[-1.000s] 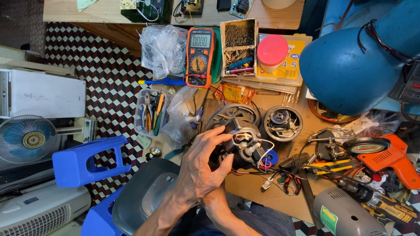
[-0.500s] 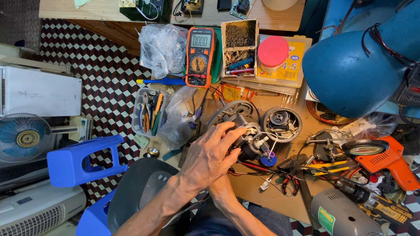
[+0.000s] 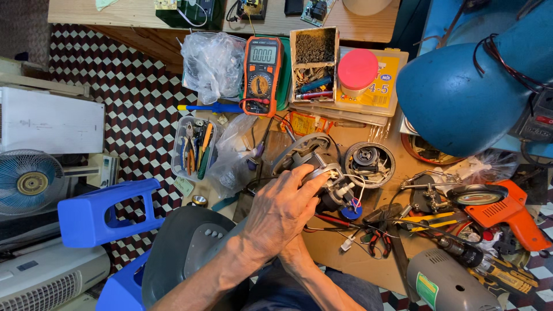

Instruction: The person disassembles a grey pedestal fan, removes the motor housing, and works on the internal wiring. They use a cordless drill to remove screws and pliers to strip and connect wires.

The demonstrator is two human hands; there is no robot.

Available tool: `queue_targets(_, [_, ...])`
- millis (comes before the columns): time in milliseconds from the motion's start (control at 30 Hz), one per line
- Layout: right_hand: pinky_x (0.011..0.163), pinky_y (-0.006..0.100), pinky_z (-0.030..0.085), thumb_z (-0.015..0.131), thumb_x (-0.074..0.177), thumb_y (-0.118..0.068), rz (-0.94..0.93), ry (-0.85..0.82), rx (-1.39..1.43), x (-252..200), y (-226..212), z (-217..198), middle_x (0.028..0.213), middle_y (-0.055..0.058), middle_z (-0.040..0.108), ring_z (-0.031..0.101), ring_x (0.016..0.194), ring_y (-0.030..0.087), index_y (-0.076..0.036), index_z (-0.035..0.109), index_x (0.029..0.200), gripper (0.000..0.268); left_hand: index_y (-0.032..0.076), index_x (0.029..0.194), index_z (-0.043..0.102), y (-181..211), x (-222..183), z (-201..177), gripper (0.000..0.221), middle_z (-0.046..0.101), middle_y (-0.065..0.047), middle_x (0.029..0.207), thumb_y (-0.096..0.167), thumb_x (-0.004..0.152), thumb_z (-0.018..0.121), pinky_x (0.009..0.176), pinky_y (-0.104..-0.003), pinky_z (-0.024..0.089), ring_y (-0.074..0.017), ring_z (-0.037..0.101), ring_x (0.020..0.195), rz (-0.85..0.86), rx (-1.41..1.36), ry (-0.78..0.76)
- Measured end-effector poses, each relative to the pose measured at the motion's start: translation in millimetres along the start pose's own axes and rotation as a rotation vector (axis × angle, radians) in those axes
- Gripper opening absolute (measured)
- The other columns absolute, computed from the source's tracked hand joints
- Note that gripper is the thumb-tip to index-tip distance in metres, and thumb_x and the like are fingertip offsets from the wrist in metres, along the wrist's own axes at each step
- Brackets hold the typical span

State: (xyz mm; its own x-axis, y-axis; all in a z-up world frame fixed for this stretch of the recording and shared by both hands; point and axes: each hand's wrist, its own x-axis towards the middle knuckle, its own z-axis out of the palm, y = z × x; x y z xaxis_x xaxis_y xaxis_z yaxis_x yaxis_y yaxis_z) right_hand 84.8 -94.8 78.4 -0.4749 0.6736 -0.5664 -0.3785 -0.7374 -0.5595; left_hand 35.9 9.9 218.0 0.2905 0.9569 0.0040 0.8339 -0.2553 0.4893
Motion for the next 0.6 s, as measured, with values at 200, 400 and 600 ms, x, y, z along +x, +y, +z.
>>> queue_targets(200, [0.108,0.036,0.045,0.066,0.094,-0.026,-0.014,0.006,-0.087,0.5,10.0,-2.9,0.140,0.009,0.055,0.052,0.132,0.021,-0.009,0.042,0.146,0.060,0.013,0.129,0.067,1.1,-1.0,-2.2,0.047,0.062,-0.007,0.123,0.009,0.083,0.077,0.080,-0.039,0.059,-0.0259,0.068,0.099,-0.040,-0.039,0.006])
queue_targets(400, [0.105,0.034,0.046,0.068,0.093,-0.025,-0.032,0.069,-0.126,4.8,24.4,-3.3,0.137,0.011,0.056,0.054,0.128,0.022,-0.007,0.042,0.145,0.061,0.013,0.128,0.068,0.1,-2.1,-9.0,0.046,0.062,-0.008,0.125,0.010,0.083,0.077,0.083,-0.038,0.059,-0.0250,0.068,0.100,-0.080,-0.086,-0.030])
queue_targets(600, [0.100,0.032,0.049,0.070,0.092,-0.025,-0.056,0.082,-0.242,2.6,22.4,-0.3,0.131,0.012,0.060,0.058,0.122,0.022,-0.004,0.046,0.142,0.059,0.008,0.128,0.062,-6.2,-5.5,-14.1,0.045,0.064,-0.009,0.132,0.010,0.085,0.077,0.093,-0.040,0.058,-0.0289,0.067,0.113,-0.040,-0.112,0.001])
